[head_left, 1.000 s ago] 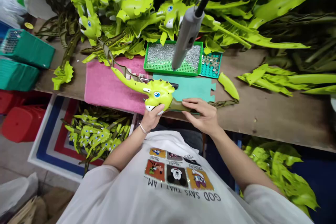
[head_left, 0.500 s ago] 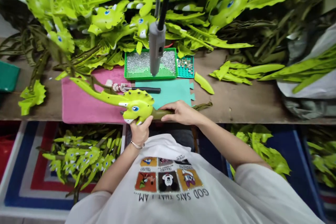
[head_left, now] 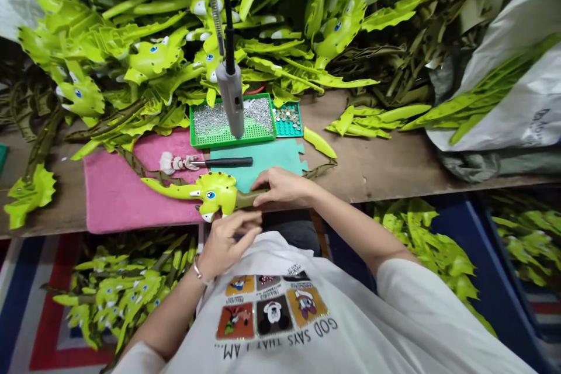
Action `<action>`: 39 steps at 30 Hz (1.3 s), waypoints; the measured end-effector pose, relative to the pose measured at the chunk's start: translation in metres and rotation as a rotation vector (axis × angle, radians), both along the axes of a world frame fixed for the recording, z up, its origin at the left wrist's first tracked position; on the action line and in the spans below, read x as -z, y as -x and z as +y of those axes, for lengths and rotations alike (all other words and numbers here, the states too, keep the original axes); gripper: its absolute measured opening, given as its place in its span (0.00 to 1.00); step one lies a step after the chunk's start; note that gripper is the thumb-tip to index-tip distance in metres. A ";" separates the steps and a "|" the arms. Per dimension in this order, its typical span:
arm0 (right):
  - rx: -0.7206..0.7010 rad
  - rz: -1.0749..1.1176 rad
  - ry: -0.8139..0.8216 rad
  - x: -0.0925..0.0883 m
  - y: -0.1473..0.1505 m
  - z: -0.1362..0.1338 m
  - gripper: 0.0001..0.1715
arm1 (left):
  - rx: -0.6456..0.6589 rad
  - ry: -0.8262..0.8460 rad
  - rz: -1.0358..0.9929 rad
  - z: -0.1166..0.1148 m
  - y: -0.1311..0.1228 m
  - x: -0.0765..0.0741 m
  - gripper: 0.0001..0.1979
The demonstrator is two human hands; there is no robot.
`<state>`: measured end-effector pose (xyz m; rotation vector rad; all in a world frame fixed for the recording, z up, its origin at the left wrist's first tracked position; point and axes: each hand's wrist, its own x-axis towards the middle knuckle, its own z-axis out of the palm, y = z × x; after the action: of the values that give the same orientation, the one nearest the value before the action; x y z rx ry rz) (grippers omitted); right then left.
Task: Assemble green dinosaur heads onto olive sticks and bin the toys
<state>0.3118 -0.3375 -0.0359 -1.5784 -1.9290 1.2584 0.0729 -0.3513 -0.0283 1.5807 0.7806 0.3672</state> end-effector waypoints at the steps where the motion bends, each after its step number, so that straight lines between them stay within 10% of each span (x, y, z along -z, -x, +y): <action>1: 0.086 0.026 -0.065 0.000 -0.008 -0.001 0.18 | -0.016 -0.252 -0.008 0.008 -0.008 0.001 0.17; 7: 0.926 -0.262 -0.307 0.007 -0.114 -0.017 0.19 | 0.315 -0.975 0.294 0.048 -0.038 0.020 0.20; 12: 0.839 -0.410 -0.023 0.031 -0.164 -0.041 0.19 | 0.525 -1.201 0.455 0.049 -0.038 0.006 0.12; 19: 0.809 -0.203 -0.449 0.044 -0.121 -0.068 0.12 | 0.505 -1.191 0.579 0.053 -0.042 -0.018 0.24; 25: 0.589 0.069 -0.455 0.043 -0.057 -0.083 0.11 | 0.432 -1.118 0.642 0.054 -0.058 -0.018 0.28; 32: 0.920 0.729 -0.300 0.062 -0.015 -0.080 0.36 | 0.428 -1.051 0.669 0.052 -0.062 -0.014 0.18; 39: 1.042 0.944 -0.236 0.064 -0.007 -0.080 0.30 | 0.428 -1.040 0.678 0.052 -0.064 -0.013 0.31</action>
<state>0.3193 -0.4171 -0.1003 -1.1930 -0.4929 0.9366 0.1371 -0.2996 -0.0157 2.8728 0.7477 -0.1484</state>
